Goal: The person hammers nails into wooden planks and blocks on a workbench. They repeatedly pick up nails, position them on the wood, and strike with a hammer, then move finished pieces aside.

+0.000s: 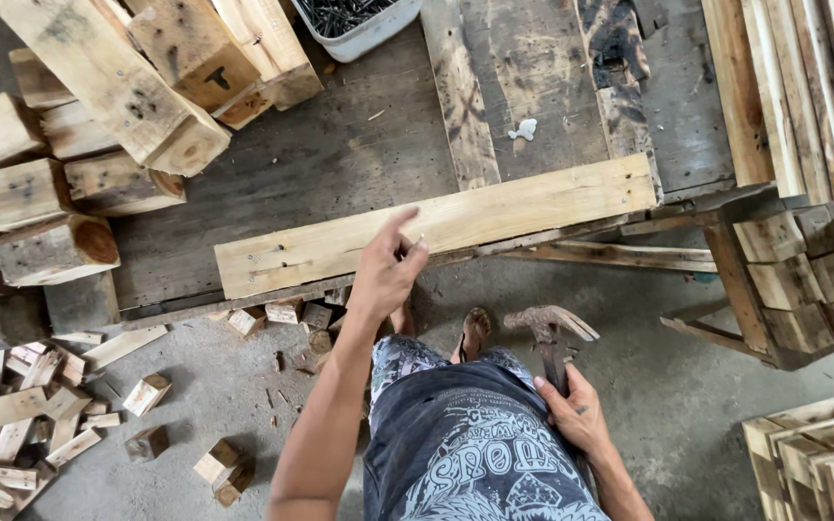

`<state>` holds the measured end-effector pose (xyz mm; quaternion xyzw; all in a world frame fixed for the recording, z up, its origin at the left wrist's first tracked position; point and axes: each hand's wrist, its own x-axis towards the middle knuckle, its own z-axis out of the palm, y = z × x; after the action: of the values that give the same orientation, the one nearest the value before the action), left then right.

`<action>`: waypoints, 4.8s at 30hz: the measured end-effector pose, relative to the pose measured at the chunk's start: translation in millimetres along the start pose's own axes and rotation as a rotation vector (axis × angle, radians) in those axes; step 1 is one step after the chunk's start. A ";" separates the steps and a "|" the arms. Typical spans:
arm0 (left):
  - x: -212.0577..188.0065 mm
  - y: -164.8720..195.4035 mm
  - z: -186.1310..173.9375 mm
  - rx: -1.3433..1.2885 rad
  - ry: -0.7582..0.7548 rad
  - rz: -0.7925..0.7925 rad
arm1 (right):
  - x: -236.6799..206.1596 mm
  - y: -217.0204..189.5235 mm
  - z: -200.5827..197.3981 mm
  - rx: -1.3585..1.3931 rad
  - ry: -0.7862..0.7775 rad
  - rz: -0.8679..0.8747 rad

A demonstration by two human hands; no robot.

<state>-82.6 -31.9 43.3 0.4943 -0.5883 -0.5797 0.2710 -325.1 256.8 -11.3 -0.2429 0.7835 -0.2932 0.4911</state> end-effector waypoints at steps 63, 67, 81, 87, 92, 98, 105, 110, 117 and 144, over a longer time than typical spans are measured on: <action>44.8 23.2 -23.0 1.094 -0.265 0.287 | 3.0 -150.1 -38.4 -0.153 0.071 -0.363; 52.0 24.7 -37.9 1.348 -0.339 0.232 | -0.2 -122.0 -40.6 0.151 0.049 -0.276; 51.7 5.9 -35.3 1.364 -0.353 0.336 | -8.8 -71.9 -27.0 0.177 0.019 -0.113; 49.4 11.2 -35.2 1.317 -0.340 0.391 | -8.0 -106.5 -24.5 0.078 0.007 -0.187; 51.1 16.6 -29.5 1.321 -0.409 0.280 | -9.7 -127.2 -22.0 0.088 0.021 -0.242; 52.8 13.5 -26.5 1.299 -0.384 0.321 | -13.8 -126.6 -10.5 0.242 0.058 -0.211; 55.2 8.8 -31.7 1.330 -0.408 0.414 | -12.4 -108.1 -2.8 0.243 0.051 -0.198; 53.9 6.5 -33.1 1.257 -0.417 0.443 | -14.0 -92.6 -1.9 0.254 0.081 -0.149; 51.8 6.7 -34.8 1.193 -0.378 0.520 | -18.2 -81.4 -0.9 0.215 0.141 -0.085; 56.3 14.2 -29.2 1.329 -0.510 0.375 | -9.8 -101.1 2.1 0.072 0.063 -0.129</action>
<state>-80.9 -96.8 47.8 0.2952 -0.9350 -0.1417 -0.1362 -309.9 191.2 64.6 -0.2660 0.7702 -0.3597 0.4546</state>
